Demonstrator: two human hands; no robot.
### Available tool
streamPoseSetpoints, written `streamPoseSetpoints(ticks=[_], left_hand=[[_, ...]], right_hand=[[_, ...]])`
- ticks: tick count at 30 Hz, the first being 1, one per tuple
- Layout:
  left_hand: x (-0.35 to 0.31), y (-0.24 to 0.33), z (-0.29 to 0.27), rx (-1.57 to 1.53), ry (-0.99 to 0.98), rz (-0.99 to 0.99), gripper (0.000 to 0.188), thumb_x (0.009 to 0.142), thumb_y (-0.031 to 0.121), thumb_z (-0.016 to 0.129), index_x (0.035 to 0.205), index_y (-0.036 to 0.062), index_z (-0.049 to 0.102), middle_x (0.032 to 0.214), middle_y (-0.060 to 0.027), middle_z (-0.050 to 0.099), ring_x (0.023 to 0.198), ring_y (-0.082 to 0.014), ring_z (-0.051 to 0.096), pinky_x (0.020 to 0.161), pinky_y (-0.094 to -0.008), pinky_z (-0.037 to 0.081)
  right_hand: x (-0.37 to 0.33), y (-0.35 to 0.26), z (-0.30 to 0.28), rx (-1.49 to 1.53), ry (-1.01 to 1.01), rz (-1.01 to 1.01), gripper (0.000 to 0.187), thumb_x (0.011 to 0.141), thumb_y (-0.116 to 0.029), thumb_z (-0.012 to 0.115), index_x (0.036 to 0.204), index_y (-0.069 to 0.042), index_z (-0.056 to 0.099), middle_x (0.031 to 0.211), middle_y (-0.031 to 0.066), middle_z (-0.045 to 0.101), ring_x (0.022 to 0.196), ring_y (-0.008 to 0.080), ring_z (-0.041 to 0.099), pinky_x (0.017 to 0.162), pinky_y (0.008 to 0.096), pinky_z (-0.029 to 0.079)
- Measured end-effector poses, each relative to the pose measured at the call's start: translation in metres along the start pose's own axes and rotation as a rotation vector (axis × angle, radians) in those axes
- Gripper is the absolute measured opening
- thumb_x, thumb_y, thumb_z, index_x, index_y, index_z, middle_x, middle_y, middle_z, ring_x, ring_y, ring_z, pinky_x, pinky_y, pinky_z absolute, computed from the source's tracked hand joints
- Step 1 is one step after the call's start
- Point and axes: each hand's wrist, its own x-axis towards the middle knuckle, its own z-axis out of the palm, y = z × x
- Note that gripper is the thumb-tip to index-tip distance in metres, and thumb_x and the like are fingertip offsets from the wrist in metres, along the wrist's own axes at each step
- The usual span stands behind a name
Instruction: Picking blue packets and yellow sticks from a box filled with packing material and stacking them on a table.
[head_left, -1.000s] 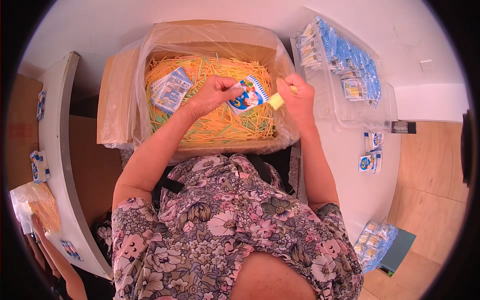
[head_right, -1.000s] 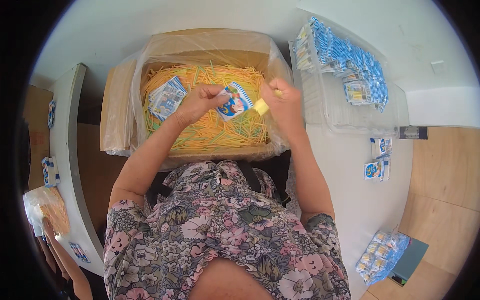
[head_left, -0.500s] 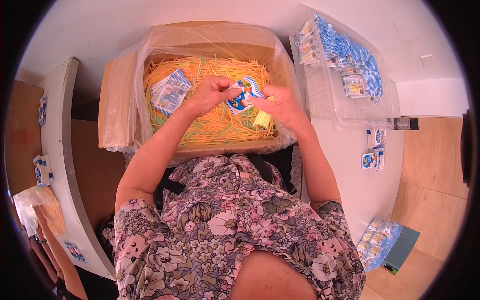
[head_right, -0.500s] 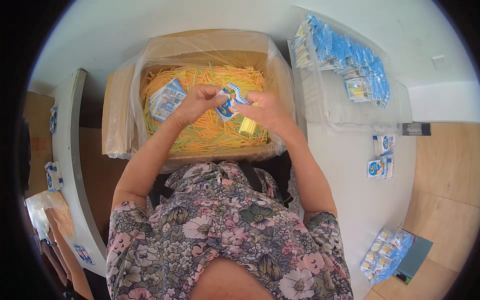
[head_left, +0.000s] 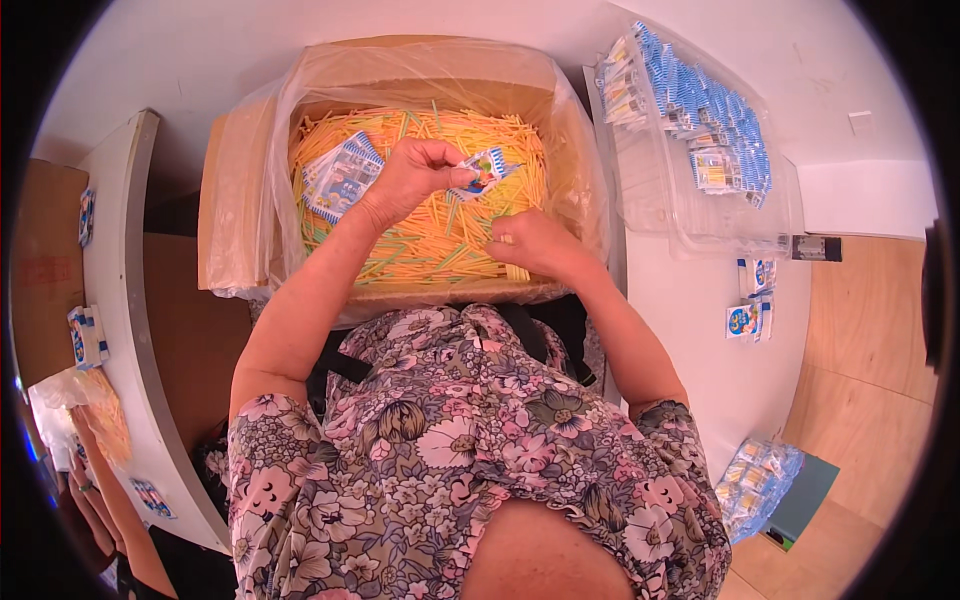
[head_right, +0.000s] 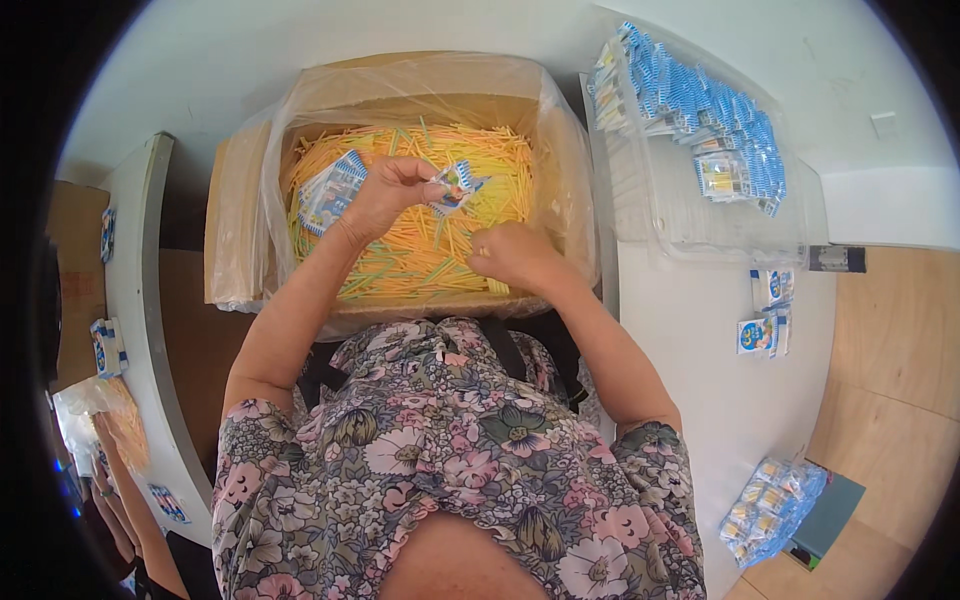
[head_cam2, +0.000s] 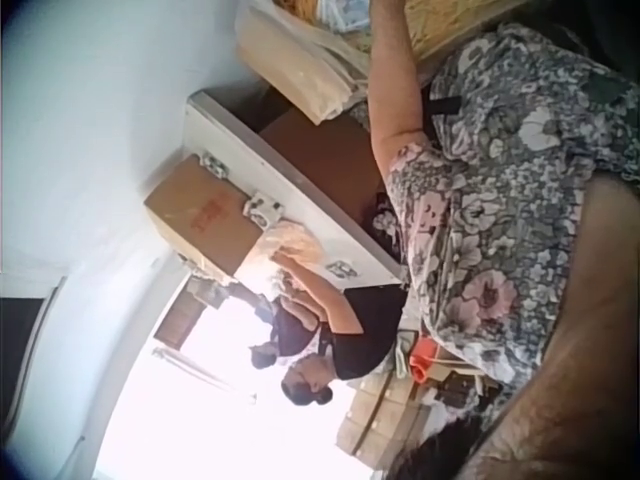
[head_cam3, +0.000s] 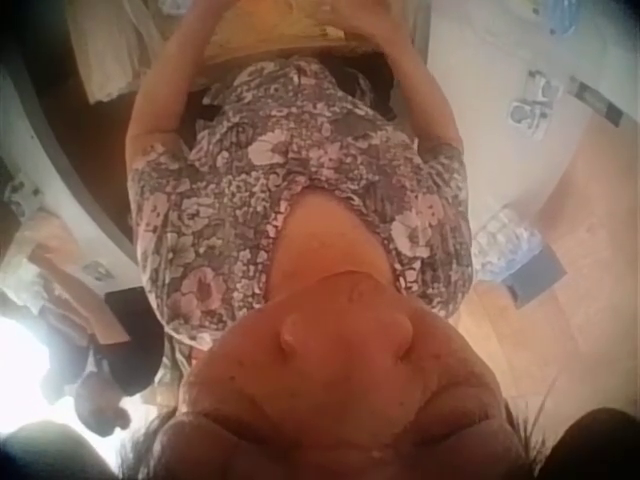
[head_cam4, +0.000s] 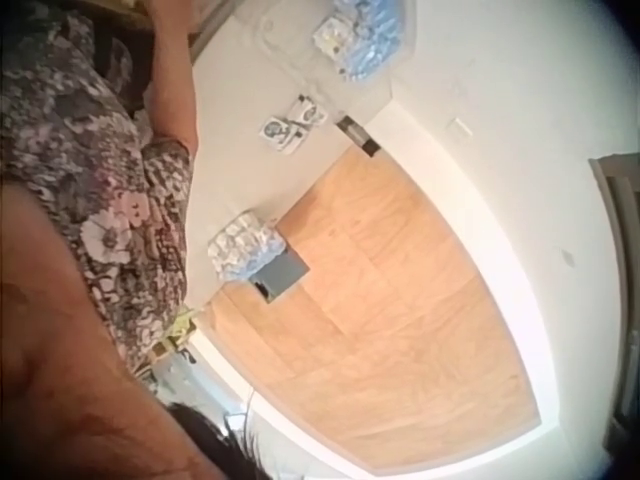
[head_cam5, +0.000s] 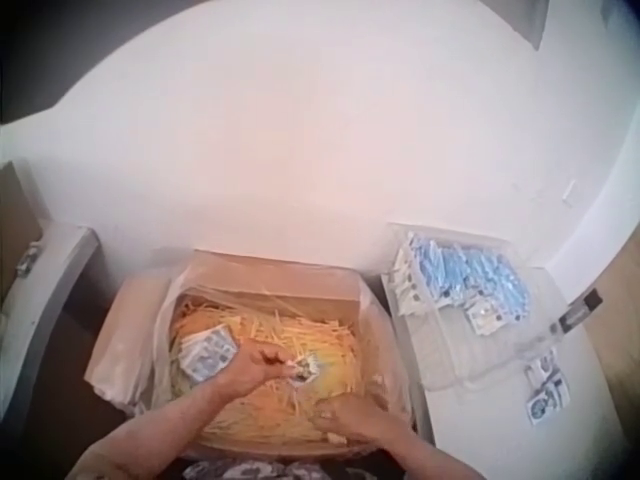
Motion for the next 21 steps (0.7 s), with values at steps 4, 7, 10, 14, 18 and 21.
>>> streamPoseSetpoints(ticks=[4,7,10,14,18,21], left_hand=[[0.001,0.004,0.003,0.012,0.01,-0.024,0.011,0.083,0.004,0.065,0.094,0.0006,0.069,0.087,-0.0033,0.068,0.082,-0.0095,0.061,0.076,-0.0243,0.049],[0.001,0.006,0.005,0.001,-0.002,-0.025,0.012,0.082,0.002,0.066,0.093,0.0004,0.069,0.091,-0.0048,0.067,0.085,-0.0106,0.061,0.078,-0.0248,0.049],[0.001,0.008,0.008,0.04,-0.03,-0.008,0.012,0.08,-0.001,0.067,0.091,0.0005,0.07,0.093,-0.006,0.067,0.085,-0.0117,0.061,0.079,-0.0253,0.049],[0.002,0.008,0.01,0.054,-0.046,-0.011,0.012,0.079,-0.002,0.067,0.09,0.0005,0.071,0.094,-0.0065,0.067,0.085,-0.012,0.061,0.08,-0.0251,0.049],[0.0,0.009,0.008,0.062,-0.089,-0.027,0.011,0.08,0.001,0.067,0.091,0.0011,0.071,0.091,-0.0052,0.068,0.084,-0.0106,0.06,0.079,-0.0247,0.048],[-0.004,0.019,0.012,0.102,-0.057,-0.092,0.012,0.083,0.007,0.067,0.092,0.0023,0.071,0.088,-0.0031,0.068,0.084,-0.0086,0.059,0.079,-0.0242,0.047]], right_hand=[[-0.003,0.002,-0.016,0.265,0.194,0.007,0.024,0.082,-0.024,0.064,0.072,-0.002,0.06,0.062,-0.0009,0.053,0.06,0.0081,0.051,0.054,0.0292,0.041],[-0.007,-0.018,-0.052,0.724,0.392,0.044,0.023,0.084,-0.021,0.065,0.068,-0.005,0.059,0.063,-0.0049,0.054,0.058,0.0042,0.049,0.05,0.0246,0.038],[0.006,-0.019,-0.066,0.834,0.496,0.065,0.022,0.085,-0.021,0.065,0.071,-0.005,0.06,0.063,-0.0059,0.052,0.058,0.0015,0.046,0.049,0.0208,0.035],[0.017,-0.036,-0.066,0.621,0.538,0.017,0.023,0.086,-0.021,0.064,0.072,-0.003,0.059,0.062,-0.0053,0.051,0.058,0.0022,0.043,0.049,0.0217,0.035],[0.029,-0.034,-0.057,0.383,0.614,-0.099,0.027,0.086,-0.024,0.06,0.074,0.0,0.06,0.059,-0.0004,0.051,0.058,0.0061,0.048,0.051,0.0272,0.037],[0.033,-0.041,-0.055,0.153,0.711,-0.156,0.03,0.086,-0.026,0.061,0.073,0.001,0.057,0.058,0.0053,0.052,0.056,0.01,0.049,0.051,0.0288,0.038]])
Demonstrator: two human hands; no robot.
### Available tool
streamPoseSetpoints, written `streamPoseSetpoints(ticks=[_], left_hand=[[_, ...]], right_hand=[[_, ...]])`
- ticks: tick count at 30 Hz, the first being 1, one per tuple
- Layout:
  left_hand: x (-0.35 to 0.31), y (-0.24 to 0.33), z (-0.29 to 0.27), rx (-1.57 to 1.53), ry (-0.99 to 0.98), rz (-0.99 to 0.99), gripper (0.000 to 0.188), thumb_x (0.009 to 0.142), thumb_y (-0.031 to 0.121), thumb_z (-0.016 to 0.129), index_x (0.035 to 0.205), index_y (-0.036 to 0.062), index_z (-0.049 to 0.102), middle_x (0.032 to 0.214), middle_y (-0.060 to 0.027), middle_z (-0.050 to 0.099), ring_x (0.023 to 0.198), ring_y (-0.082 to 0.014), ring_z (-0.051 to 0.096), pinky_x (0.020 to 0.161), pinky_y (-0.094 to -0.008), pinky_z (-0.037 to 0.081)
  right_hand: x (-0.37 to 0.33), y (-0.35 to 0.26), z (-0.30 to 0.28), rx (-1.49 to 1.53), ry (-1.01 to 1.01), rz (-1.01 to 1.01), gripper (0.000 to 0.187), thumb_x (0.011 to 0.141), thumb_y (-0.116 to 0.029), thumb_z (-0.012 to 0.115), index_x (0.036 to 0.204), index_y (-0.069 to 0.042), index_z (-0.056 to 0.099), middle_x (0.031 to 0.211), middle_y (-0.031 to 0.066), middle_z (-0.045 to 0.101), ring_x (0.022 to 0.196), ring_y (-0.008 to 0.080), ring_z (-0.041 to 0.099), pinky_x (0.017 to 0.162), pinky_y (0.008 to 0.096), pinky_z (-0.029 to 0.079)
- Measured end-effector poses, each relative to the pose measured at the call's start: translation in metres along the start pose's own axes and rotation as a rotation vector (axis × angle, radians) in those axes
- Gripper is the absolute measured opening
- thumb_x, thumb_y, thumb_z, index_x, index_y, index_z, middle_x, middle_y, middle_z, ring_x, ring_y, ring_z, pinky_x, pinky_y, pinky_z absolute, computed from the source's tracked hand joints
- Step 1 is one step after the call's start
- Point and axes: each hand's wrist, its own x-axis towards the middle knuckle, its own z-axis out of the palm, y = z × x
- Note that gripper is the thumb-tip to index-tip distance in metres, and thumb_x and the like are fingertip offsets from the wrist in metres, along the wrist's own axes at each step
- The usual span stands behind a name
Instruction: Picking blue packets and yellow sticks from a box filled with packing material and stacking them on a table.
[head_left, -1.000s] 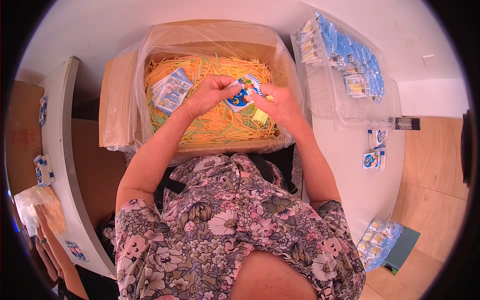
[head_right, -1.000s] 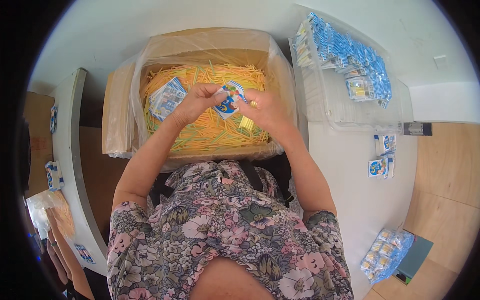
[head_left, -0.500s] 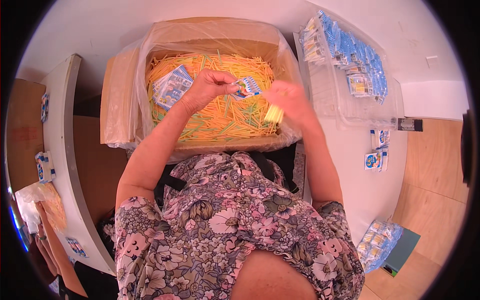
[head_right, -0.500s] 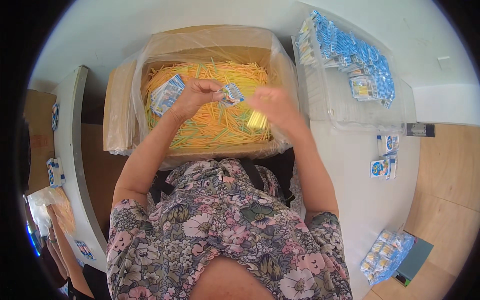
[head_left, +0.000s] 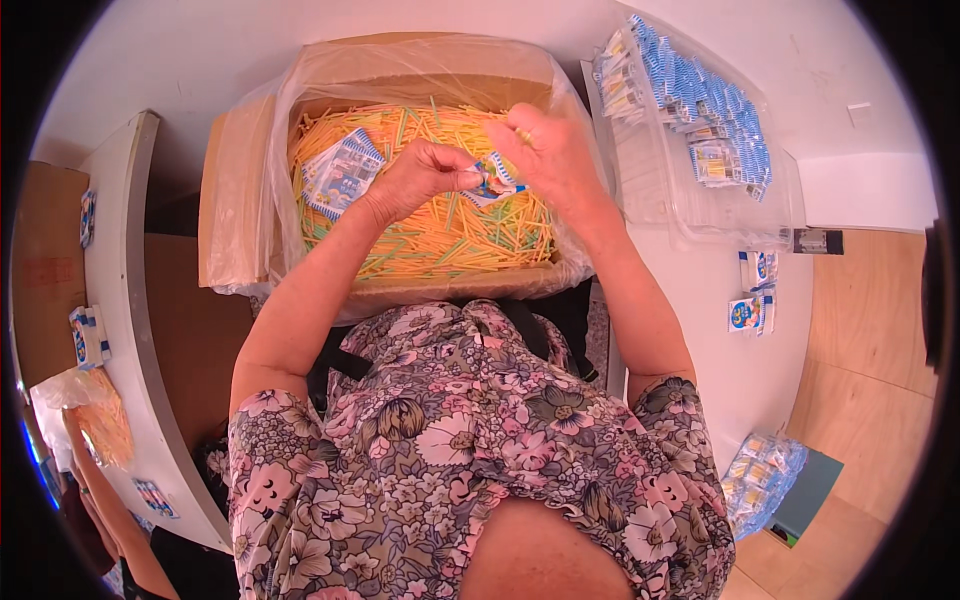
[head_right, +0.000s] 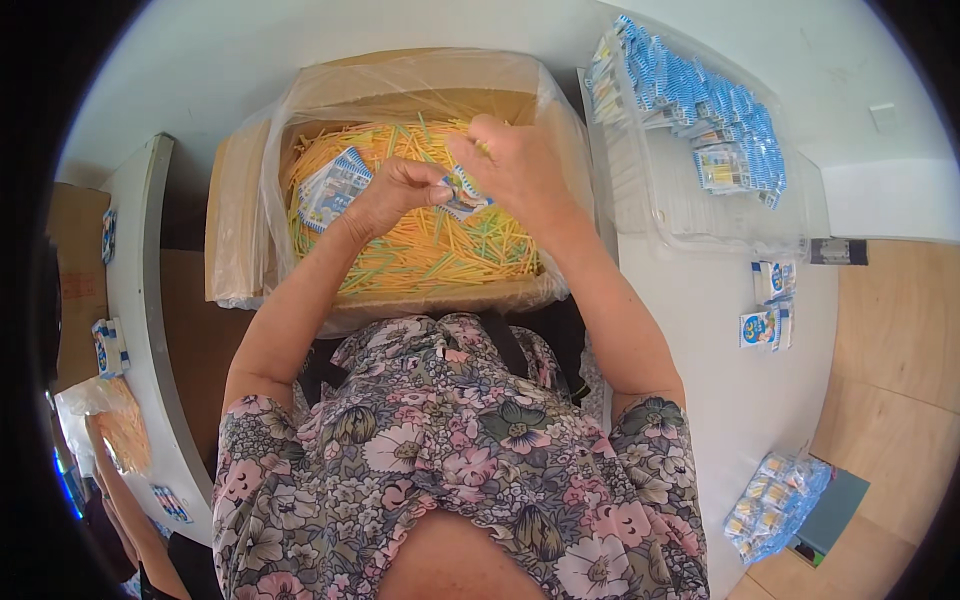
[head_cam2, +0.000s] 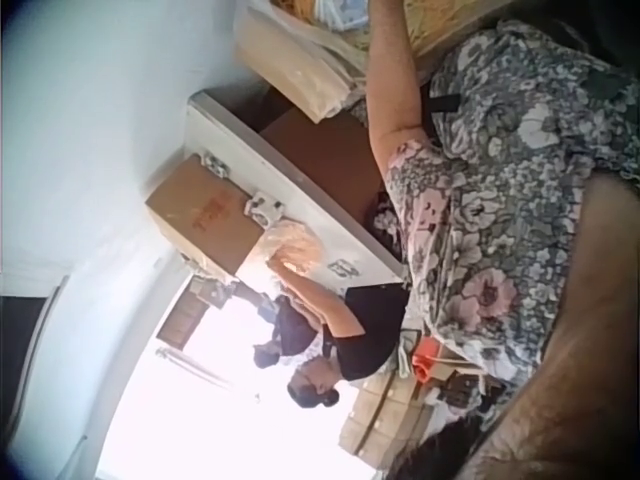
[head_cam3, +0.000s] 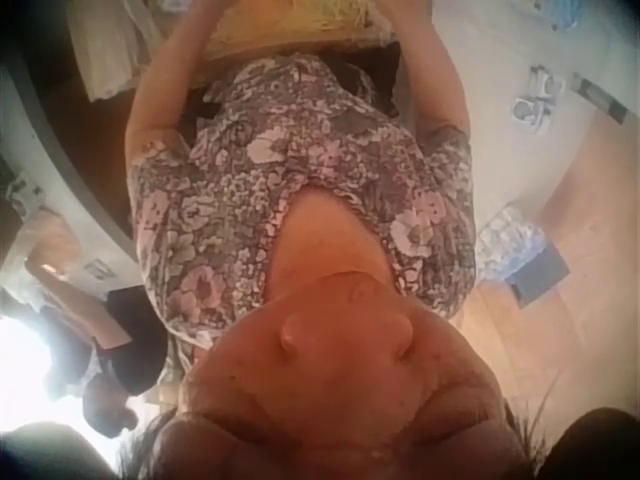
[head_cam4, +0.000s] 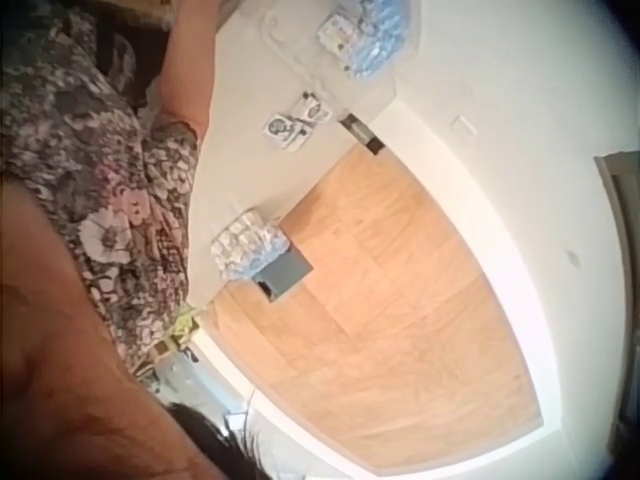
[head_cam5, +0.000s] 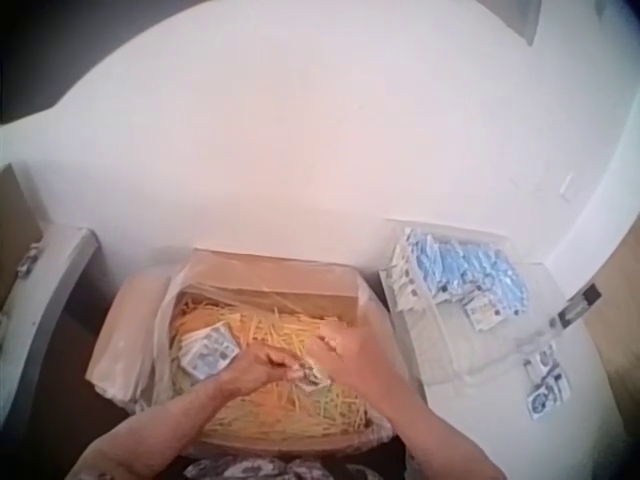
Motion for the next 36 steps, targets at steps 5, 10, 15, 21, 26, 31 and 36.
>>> streamPoseSetpoints(ticks=[5,10,15,21,26,31,36], left_hand=[[0.002,-0.015,-0.007,-0.059,0.017,0.023,0.017,0.085,0.016,0.067,0.095,0.0029,0.071,0.087,-0.0016,0.068,0.083,-0.0077,0.058,0.08,-0.0255,0.046],[0.009,-0.015,0.0,-0.08,-0.014,0.029,0.022,0.085,0.02,0.065,0.095,0.0007,0.07,0.088,-0.003,0.068,0.084,-0.0095,0.058,0.083,-0.0274,0.045],[0.002,0.006,-0.008,0.302,0.046,0.083,0.025,0.085,0.019,0.062,0.097,-0.0019,0.067,0.092,-0.005,0.066,0.087,-0.0117,0.058,0.081,-0.0268,0.044],[-0.038,0.019,-0.059,1.572,0.367,-0.035,0.03,0.075,0.018,0.071,0.097,-0.0002,0.063,0.092,-0.0141,0.066,0.088,-0.0346,0.061,0.077,-0.0415,0.048],[-0.043,0.008,-0.064,1.76,0.502,-0.23,0.046,0.066,0.018,0.076,0.106,0.005,0.058,0.103,-0.0137,0.061,0.096,-0.0339,0.058,0.08,-0.0439,0.046],[-0.055,-0.025,-0.095,1.483,0.553,-0.121,0.051,0.058,0.014,0.078,0.103,0.0055,0.057,0.102,-0.015,0.06,0.102,-0.034,0.055,0.081,-0.043,0.046],[-0.039,-0.035,-0.096,1.32,0.694,-0.007,0.046,0.056,0.011,0.08,0.094,0.0058,0.054,0.09,-0.0113,0.06,0.089,-0.0306,0.058,0.077,-0.0396,0.045]], right_hand=[[-0.005,-0.007,-0.003,0.146,-0.028,0.064,0.02,0.088,-0.022,0.061,0.088,-0.002,0.059,0.066,0.0062,0.055,0.059,0.0121,0.05,0.056,0.0258,0.042],[-0.037,0.003,0.005,0.011,0.101,-0.033,0.018,0.082,-0.017,0.067,0.089,-0.002,0.06,0.074,0.0113,0.059,0.064,0.0208,0.058,0.057,0.0293,0.045],[-0.095,-0.003,-0.041,-0.233,0.189,-0.189,0.019,0.074,-0.009,0.071,0.09,-0.002,0.063,0.077,0.0141,0.062,0.069,0.0268,0.062,0.059,0.0325,0.048],[-0.214,0.005,-0.215,-0.07,0.544,0.236,0.016,0.075,-0.001,0.069,0.091,0.0,0.065,0.078,0.007,0.067,0.065,0.0126,0.062,0.058,0.0275,0.048],[-0.29,0.117,-0.317,-0.518,0.634,0.774,0.015,0.081,-0.005,0.062,0.095,-0.001,0.066,0.078,0.0079,0.066,0.068,0.0153,0.062,0.065,0.0273,0.048],[-0.321,0.193,-0.33,-1.134,0.449,0.427,0.039,0.068,-0.016,0.076,0.103,-0.005,0.063,0.105,0.0122,0.063,0.103,0.0306,0.055,0.09,0.0405,0.041],[-0.283,0.112,-0.292,-1.192,0.781,0.137,0.031,0.079,-0.005,0.069,0.108,-0.001,0.061,0.113,0.0128,0.061,0.108,0.0268,0.054,0.092,0.0375,0.042]])
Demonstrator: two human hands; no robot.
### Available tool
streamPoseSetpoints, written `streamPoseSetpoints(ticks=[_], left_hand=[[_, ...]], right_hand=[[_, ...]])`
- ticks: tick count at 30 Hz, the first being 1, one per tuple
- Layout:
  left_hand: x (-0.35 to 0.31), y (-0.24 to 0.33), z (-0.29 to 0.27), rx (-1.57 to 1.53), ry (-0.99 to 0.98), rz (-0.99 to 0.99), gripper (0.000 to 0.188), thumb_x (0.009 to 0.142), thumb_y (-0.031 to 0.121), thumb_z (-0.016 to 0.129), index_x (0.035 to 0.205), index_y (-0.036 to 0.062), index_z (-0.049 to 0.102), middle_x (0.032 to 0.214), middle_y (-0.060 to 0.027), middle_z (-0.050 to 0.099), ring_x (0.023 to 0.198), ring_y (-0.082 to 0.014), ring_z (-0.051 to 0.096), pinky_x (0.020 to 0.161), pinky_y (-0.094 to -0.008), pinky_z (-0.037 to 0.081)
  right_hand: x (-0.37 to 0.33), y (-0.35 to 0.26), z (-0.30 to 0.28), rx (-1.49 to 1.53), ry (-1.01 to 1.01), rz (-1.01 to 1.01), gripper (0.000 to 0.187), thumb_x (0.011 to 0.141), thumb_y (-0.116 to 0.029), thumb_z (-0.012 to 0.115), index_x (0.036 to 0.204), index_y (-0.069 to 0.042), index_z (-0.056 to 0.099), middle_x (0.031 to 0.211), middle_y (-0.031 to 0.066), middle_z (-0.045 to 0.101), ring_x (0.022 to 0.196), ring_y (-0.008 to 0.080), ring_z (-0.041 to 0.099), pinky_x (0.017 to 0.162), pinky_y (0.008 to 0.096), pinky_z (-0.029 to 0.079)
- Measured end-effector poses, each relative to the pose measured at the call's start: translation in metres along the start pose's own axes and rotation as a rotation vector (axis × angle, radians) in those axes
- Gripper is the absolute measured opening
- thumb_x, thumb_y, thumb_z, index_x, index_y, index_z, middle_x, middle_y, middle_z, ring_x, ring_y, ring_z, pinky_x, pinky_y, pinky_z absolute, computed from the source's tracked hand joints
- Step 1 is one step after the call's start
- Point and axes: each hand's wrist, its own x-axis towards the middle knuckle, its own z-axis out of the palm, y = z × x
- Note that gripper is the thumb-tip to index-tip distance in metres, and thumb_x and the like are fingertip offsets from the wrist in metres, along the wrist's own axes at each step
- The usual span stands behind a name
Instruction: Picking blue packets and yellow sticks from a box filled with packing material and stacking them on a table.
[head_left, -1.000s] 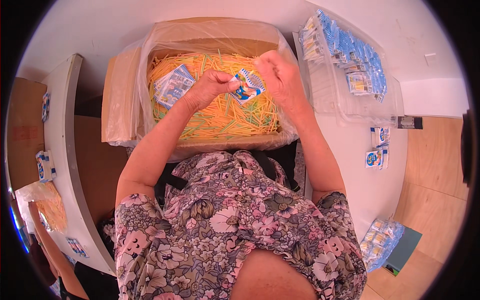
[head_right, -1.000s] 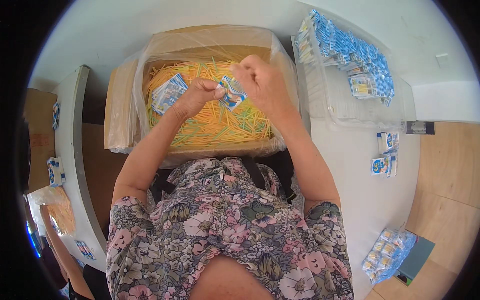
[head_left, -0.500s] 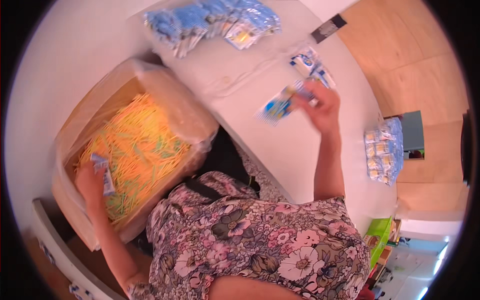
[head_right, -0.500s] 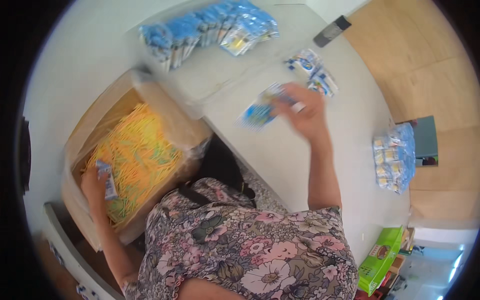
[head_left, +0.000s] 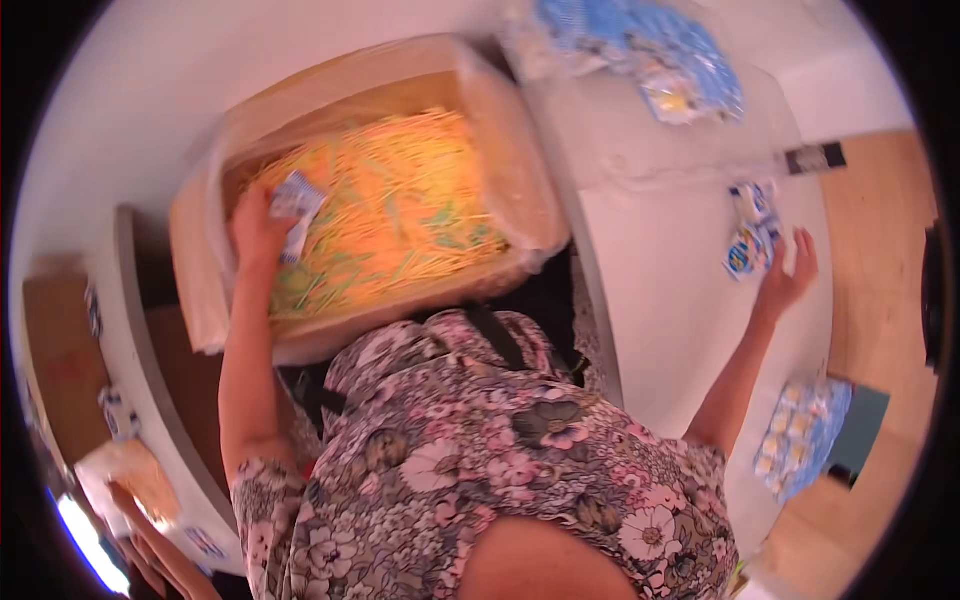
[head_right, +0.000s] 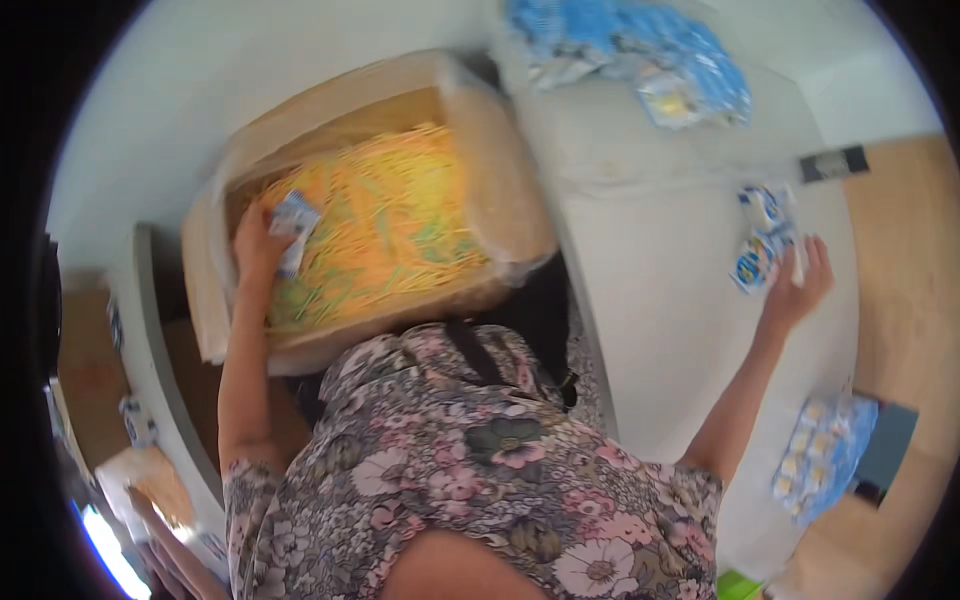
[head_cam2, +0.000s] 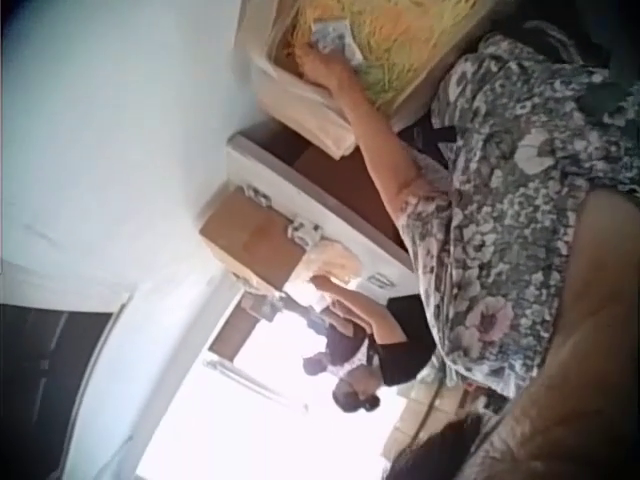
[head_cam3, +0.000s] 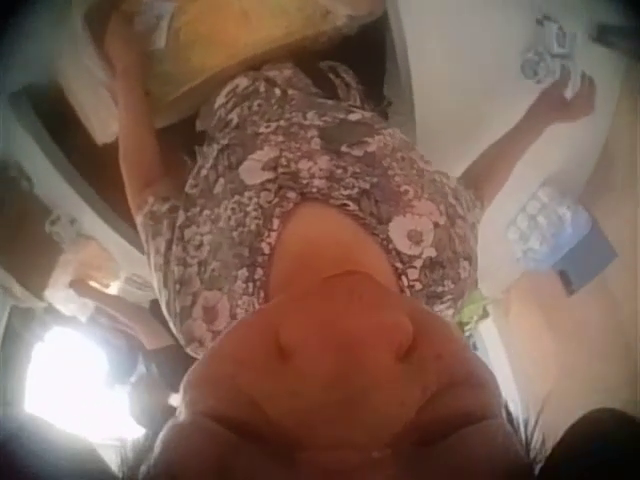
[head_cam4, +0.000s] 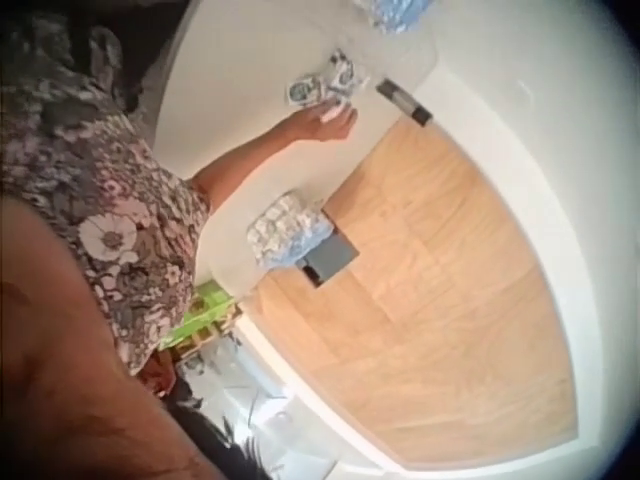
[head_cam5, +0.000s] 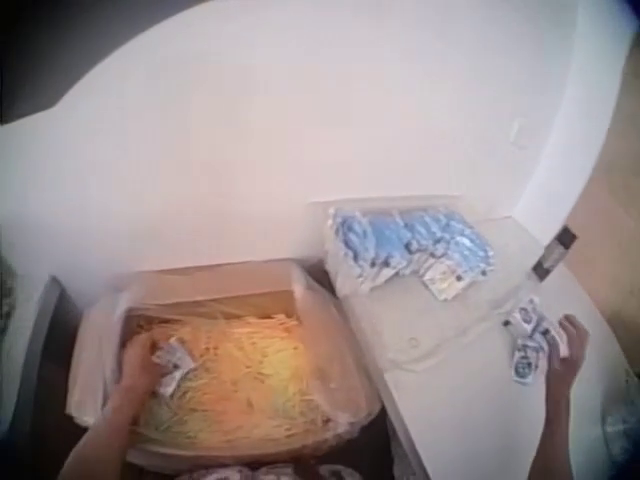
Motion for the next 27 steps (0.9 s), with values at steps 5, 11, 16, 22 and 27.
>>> streamPoseSetpoints(ticks=[5,11,16,22,27], left_hand=[[-0.002,0.008,-0.009,0.05,0.013,-0.125,0.033,0.063,0.007,0.076,0.087,0.0045,0.055,0.086,-0.0108,0.06,0.084,-0.0318,0.058,0.074,-0.0404,0.045],[-0.001,-0.008,-0.006,-0.094,0.083,-0.125,0.018,0.071,0.005,0.069,0.084,0.002,0.056,0.082,-0.0129,0.061,0.08,-0.0339,0.058,0.07,-0.0431,0.044],[0.004,-0.005,-0.005,-0.55,0.216,0.025,0.015,0.078,0.008,0.066,0.09,0.0027,0.059,0.075,-0.0131,0.062,0.068,-0.0304,0.057,0.061,-0.0372,0.046],[0.0,-0.011,-0.006,-0.475,0.1,-0.063,0.016,0.084,0.015,0.061,0.091,0.0012,0.059,0.072,-0.018,0.062,0.065,-0.0324,0.059,0.06,-0.0401,0.046],[-0.001,-0.014,0.0,-0.079,0.099,-0.028,0.014,0.084,0.014,0.059,0.094,0.0063,0.063,0.077,-0.0173,0.064,0.073,-0.0334,0.062,0.064,-0.0434,0.047]], right_hand=[[0.029,-0.168,-0.03,0.522,0.123,-0.278,0.019,0.077,0.004,0.066,0.096,0.004,0.062,0.101,0.0174,0.063,0.089,0.029,0.061,0.078,0.037,0.049],[0.028,-0.357,0.041,0.922,-0.678,-0.51,0.005,0.077,0.001,0.059,0.082,0.0,0.061,0.086,0.0142,0.061,0.081,0.0309,0.059,0.069,0.0372,0.048],[0.006,-0.403,0.171,0.532,-0.893,-0.75,0.009,0.073,0.002,0.054,0.08,0.0,0.06,0.085,0.0168,0.06,0.083,0.0332,0.059,0.07,0.0417,0.048],[-0.003,-0.411,0.189,0.54,-1.0,-0.832,0.012,0.07,0.0,0.055,0.08,0.0,0.061,0.084,0.0173,0.061,0.087,0.0341,0.059,0.076,0.0423,0.047],[0.002,-0.406,0.195,0.473,-1.057,-0.835,0.009,0.071,-0.005,0.058,0.077,0.0,0.062,0.083,0.018,0.061,0.09,0.0339,0.058,0.077,0.0422,0.046]])
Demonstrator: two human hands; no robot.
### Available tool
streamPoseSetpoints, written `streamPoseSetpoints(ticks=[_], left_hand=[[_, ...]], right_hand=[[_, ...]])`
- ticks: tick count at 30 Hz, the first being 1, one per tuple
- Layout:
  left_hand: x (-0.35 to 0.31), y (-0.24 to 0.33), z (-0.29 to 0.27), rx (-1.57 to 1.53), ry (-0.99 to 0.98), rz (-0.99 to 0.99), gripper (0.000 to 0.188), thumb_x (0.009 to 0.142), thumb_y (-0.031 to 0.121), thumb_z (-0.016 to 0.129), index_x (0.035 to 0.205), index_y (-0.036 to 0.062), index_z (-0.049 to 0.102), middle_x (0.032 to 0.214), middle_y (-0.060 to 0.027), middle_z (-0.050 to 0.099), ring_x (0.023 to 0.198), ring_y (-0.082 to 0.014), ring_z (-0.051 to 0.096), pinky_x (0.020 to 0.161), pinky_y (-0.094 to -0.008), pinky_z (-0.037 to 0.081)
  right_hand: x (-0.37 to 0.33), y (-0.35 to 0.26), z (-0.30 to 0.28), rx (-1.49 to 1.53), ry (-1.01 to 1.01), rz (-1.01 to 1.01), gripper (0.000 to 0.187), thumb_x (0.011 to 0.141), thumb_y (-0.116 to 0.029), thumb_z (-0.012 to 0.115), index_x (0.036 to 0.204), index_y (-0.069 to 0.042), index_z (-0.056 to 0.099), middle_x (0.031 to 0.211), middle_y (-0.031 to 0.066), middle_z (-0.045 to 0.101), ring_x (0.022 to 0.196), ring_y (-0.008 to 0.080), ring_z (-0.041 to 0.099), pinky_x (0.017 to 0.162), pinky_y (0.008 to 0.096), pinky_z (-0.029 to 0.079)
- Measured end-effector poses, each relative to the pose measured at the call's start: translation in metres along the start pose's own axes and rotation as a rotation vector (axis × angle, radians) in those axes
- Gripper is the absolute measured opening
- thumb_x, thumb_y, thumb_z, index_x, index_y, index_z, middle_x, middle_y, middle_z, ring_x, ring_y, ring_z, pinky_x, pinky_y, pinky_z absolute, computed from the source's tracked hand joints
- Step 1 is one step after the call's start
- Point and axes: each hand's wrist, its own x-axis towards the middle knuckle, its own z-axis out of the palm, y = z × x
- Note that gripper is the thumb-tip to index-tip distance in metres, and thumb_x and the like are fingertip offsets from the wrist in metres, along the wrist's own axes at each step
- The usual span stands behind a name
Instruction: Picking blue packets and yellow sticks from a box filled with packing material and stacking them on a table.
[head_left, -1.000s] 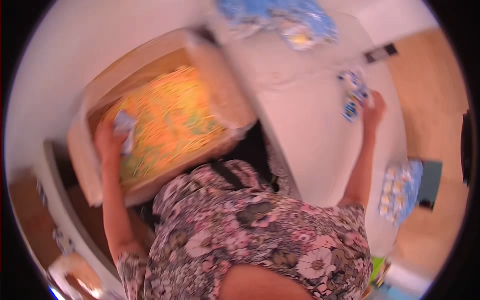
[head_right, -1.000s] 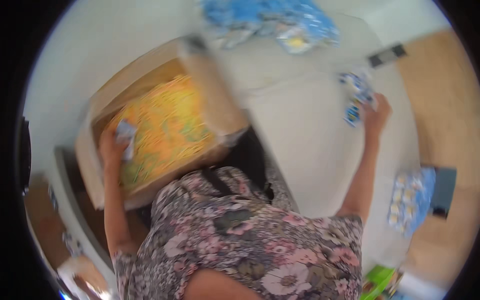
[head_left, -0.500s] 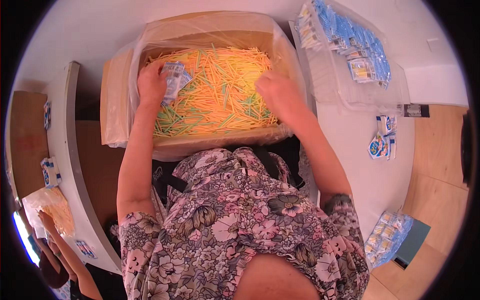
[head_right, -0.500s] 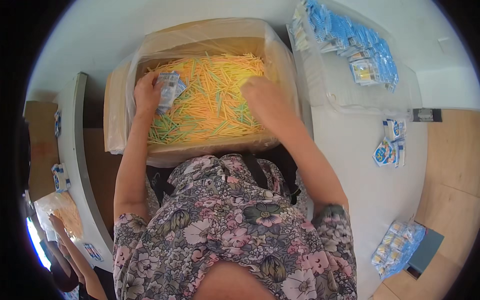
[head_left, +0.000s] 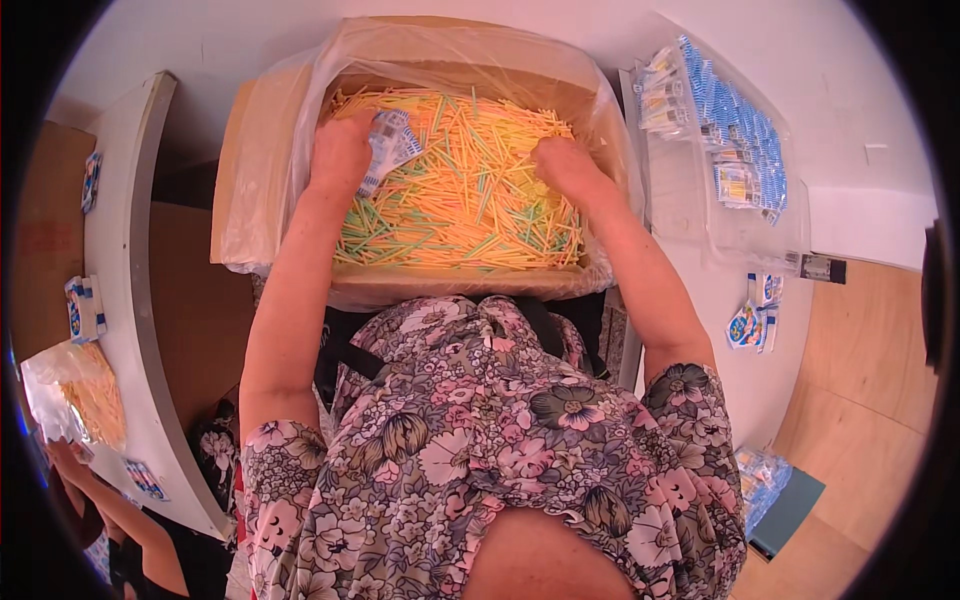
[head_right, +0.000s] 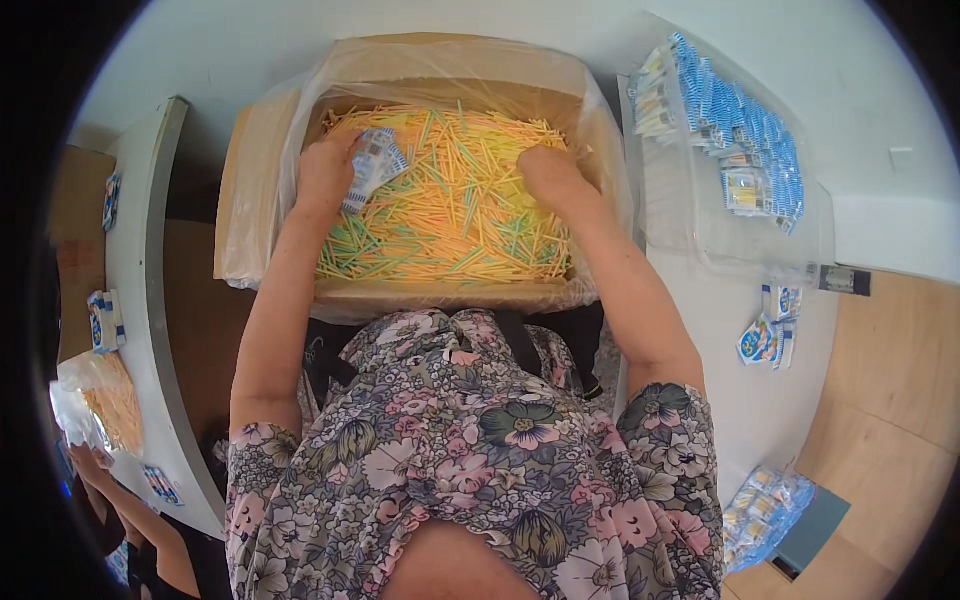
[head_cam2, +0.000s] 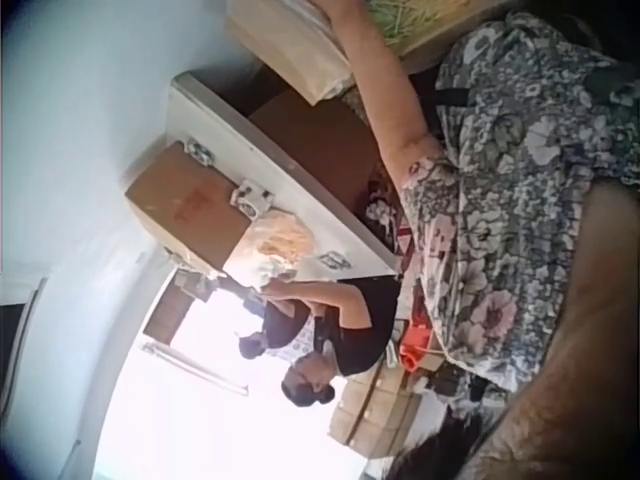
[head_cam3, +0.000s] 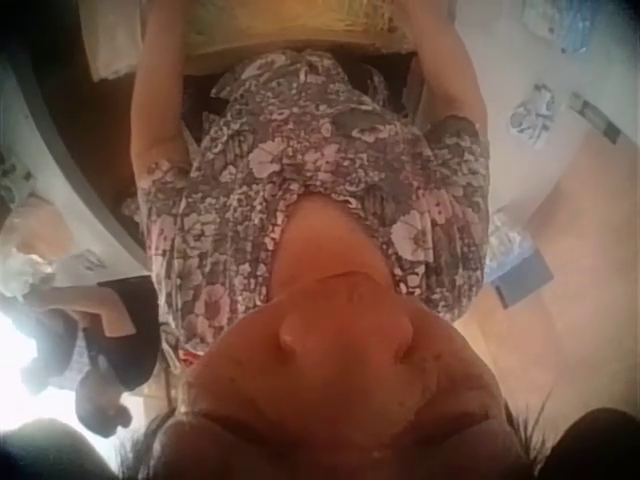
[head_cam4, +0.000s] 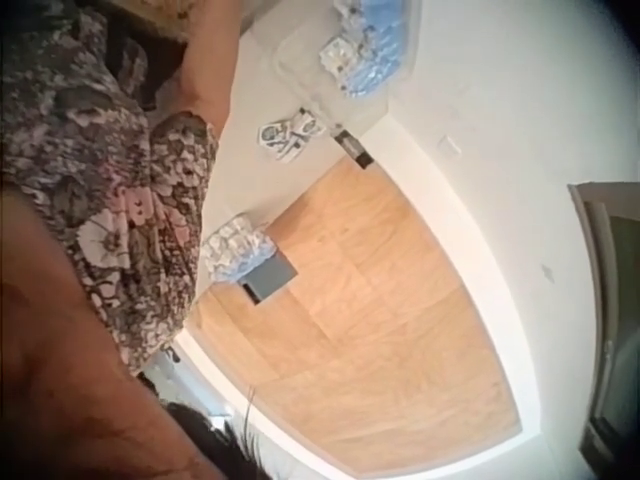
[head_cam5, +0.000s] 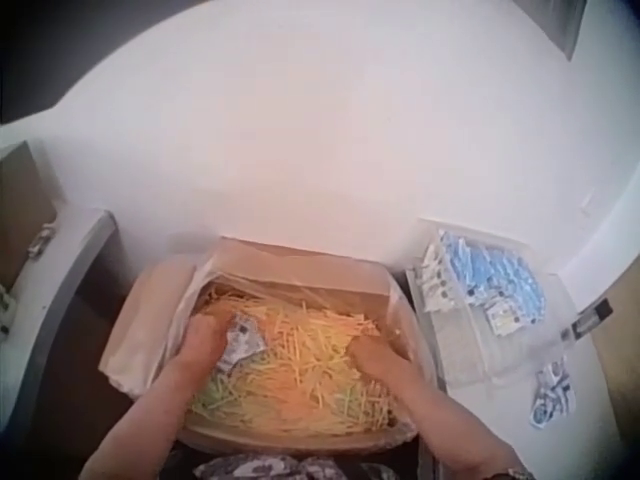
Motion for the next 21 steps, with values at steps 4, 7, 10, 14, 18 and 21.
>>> streamPoseSetpoints(ticks=[4,7,10,14,18,21], left_hand=[[0.007,0.023,-0.012,0.148,0.207,0.244,0.019,0.082,0.011,0.057,0.1,0.0092,0.065,0.085,-0.0111,0.065,0.08,-0.0293,0.062,0.07,-0.0413,0.047],[0.006,0.028,-0.014,-0.021,0.26,0.332,0.021,0.082,0.011,0.059,0.102,0.0072,0.065,0.091,-0.0079,0.066,0.085,-0.0269,0.061,0.077,-0.039,0.046],[-0.004,0.043,-0.022,-0.543,-0.066,0.191,0.021,0.083,0.013,0.061,0.102,0.004,0.066,0.097,-0.0068,0.067,0.092,-0.0235,0.061,0.085,-0.0361,0.044],[-0.012,0.106,-0.022,-1.04,-0.583,0.244,0.021,0.087,0.015,0.061,0.101,0.0011,0.067,0.1,-0.0088,0.067,0.093,-0.0155,0.059,0.086,-0.0296,0.044],[-0.015,0.14,-0.01,-1.263,-0.905,0.026,0.02,0.087,0.014,0.061,0.1,0.0009,0.067,0.092,-0.0068,0.067,0.083,-0.0088,0.058,0.078,-0.0241,0.046],[-0.022,0.135,0.003,-1.143,-0.843,0.028,0.018,0.086,0.01,0.062,0.101,0.0015,0.067,0.09,-0.0024,0.068,0.083,-0.007,0.058,0.077,-0.0239,0.047]], right_hand=[[-0.005,0.004,-0.005,0.045,0.089,0.021,0.01,0.072,-0.009,0.06,0.074,0.001,0.063,0.082,0.019,0.062,0.082,0.036,0.06,0.073,0.044,0.047],[-0.01,0.006,-0.02,0.161,0.163,0.08,0.012,0.074,-0.01,0.062,0.076,0.002,0.064,0.078,0.0192,0.062,0.074,0.0343,0.06,0.068,0.0422,0.048],[-0.02,0.003,-0.052,0.499,0.239,0.171,0.015,0.076,-0.011,0.065,0.078,0.004,0.064,0.07,0.015,0.06,0.065,0.0245,0.06,0.062,0.0353,0.049],[-0.032,-0.011,-0.073,1.237,0.159,0.311,0.019,0.081,-0.017,0.069,0.08,0.001,0.066,0.064,0.0024,0.057,0.057,0.0066,0.053,0.052,0.0222,0.044],[-0.039,-0.039,-0.075,1.349,0.108,0.193,0.019,0.082,-0.019,0.07,0.084,-0.001,0.066,0.066,-0.001,0.058,0.055,0.0048,0.052,0.048,0.0192,0.042],[-0.044,-0.047,-0.069,1.447,0.199,0.099,0.019,0.081,-0.02,0.069,0.081,-0.001,0.065,0.063,-0.0007,0.057,0.051,0.0057,0.05,0.046,0.0202,0.04]])
